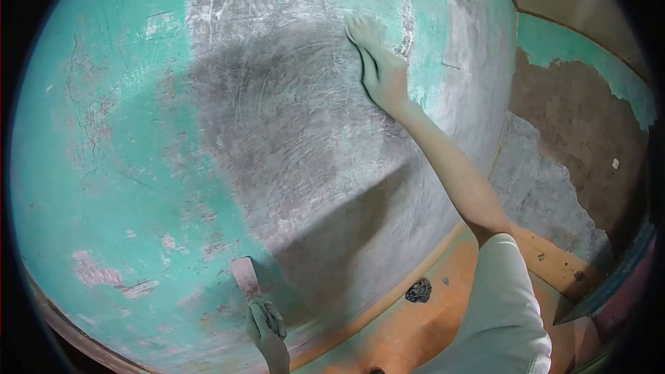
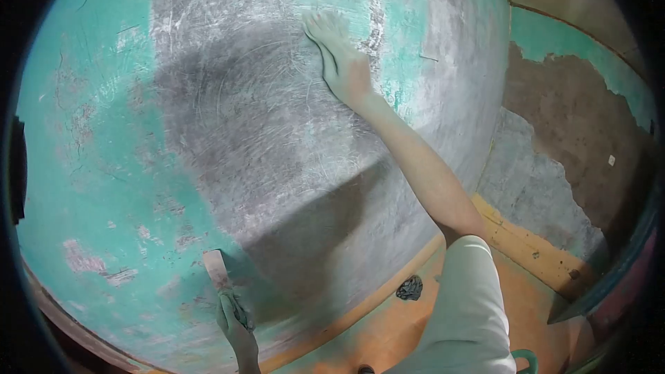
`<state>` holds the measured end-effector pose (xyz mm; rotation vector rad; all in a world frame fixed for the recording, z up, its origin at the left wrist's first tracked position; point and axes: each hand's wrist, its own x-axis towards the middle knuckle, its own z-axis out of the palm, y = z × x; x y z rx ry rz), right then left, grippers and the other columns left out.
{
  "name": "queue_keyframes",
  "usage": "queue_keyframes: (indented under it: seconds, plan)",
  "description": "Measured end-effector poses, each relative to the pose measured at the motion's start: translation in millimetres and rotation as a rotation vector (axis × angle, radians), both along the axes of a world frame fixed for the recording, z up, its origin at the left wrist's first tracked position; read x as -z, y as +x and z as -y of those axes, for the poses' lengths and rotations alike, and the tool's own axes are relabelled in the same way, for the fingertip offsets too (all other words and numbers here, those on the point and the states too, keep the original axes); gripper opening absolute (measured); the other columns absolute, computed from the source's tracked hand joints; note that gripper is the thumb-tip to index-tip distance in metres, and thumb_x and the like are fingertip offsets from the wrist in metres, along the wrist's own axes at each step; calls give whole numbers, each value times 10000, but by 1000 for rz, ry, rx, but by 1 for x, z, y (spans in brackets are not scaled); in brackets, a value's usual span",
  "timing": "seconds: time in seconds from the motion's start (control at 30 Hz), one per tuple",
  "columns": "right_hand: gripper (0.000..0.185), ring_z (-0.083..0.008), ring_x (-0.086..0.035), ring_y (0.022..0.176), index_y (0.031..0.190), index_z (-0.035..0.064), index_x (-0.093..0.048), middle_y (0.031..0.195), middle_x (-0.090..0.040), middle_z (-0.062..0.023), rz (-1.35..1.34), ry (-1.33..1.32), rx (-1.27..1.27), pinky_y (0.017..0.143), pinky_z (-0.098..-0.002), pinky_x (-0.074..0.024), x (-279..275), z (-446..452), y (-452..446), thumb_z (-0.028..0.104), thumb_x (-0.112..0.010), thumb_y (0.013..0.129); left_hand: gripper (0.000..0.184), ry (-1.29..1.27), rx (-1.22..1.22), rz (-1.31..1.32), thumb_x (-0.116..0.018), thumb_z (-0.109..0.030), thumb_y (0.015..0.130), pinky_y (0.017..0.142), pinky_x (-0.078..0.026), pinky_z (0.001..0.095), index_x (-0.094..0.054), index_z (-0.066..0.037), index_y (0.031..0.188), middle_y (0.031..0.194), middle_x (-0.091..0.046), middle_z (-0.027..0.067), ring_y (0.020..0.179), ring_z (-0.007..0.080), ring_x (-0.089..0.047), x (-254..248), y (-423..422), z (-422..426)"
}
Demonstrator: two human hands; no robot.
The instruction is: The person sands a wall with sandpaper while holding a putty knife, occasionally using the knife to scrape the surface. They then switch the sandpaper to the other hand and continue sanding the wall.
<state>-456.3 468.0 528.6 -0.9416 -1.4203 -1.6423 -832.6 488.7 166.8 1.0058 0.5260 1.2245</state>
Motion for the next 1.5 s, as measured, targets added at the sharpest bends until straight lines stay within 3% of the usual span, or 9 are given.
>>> queue_keyframes:
  seconds: [0.2,0.43,0.97,1.07,1.1,1.23,1.37,1.47,1.5]
  plan:
    - [340,-309,-645,1272,1320,76,-678,1366,-651,-163,-446,160,-49,1031,-340,-518,-56,20,51,7,-517,1028,287,-13,-1,-9,-415,-302,1133,381,-250,204,-588,-98,1030,683,-547,-11,439,32,-372,-6,0,4]
    - [296,-368,-636,1259,1288,89,-676,1363,-649,-194,-91,49,-18,1037,-391,-537,-5,14,38,45,-521,1040,292,-27,-22,-16,-425,-315,1130,379,-245,208,-598,-102,1030,678,-541,-18,433,30,-370,-6,7,8]
    - [307,-310,-622,1292,1291,96,-699,1312,-682,-163,-283,187,-102,1038,-346,-517,-60,11,59,60,-559,1020,284,-10,-64,-55,-448,-325,1124,387,-249,207,-583,-101,1013,672,-499,-43,454,21,-370,-4,13,9]
    - [443,-482,-661,1079,1277,39,-684,1159,-686,-296,-457,228,-72,976,-512,-524,-93,-4,44,52,-510,870,280,8,-63,-58,-446,-325,1125,385,-248,207,-578,-105,1014,684,-512,-42,456,19,-373,-4,13,9]
    - [318,-309,-616,1300,1301,96,-696,1327,-670,-168,-369,200,-26,1053,-341,-505,-83,1,31,50,-552,1020,279,9,-62,-55,-445,-325,1126,385,-248,206,-576,-106,1014,687,-517,-41,457,19,-374,-3,13,10]
    - [332,-307,-610,1309,1318,101,-687,1359,-659,-152,-163,80,-84,1079,-350,-488,-15,16,45,42,-543,1025,264,-8,-62,-10,-472,-324,1119,381,-231,210,-591,-99,1049,665,-507,-28,439,27,-351,4,17,8]
    - [339,-310,-609,1309,1322,97,-685,1364,-651,-155,-395,88,-48,1078,-353,-496,-57,24,57,36,-548,1018,280,-3,-78,-35,-464,-334,1120,384,-244,206,-590,-98,1038,685,-528,-32,452,22,-374,0,18,8]
    - [442,-468,-665,1090,1270,20,-682,1170,-684,-291,-413,232,-10,980,-502,-524,-88,5,63,41,-512,862,293,-18,-84,-42,-460,-341,1121,385,-250,203,-592,-95,1031,702,-539,-35,459,20,-388,-1,17,12]
    - [331,-319,-620,1291,1319,94,-686,1356,-651,-161,-452,109,-22,1077,-350,-497,-77,12,41,68,-539,1023,295,-27,-82,-36,-461,-342,1121,386,-250,203,-593,-94,1030,705,-540,-35,460,20,-389,-1,18,12]
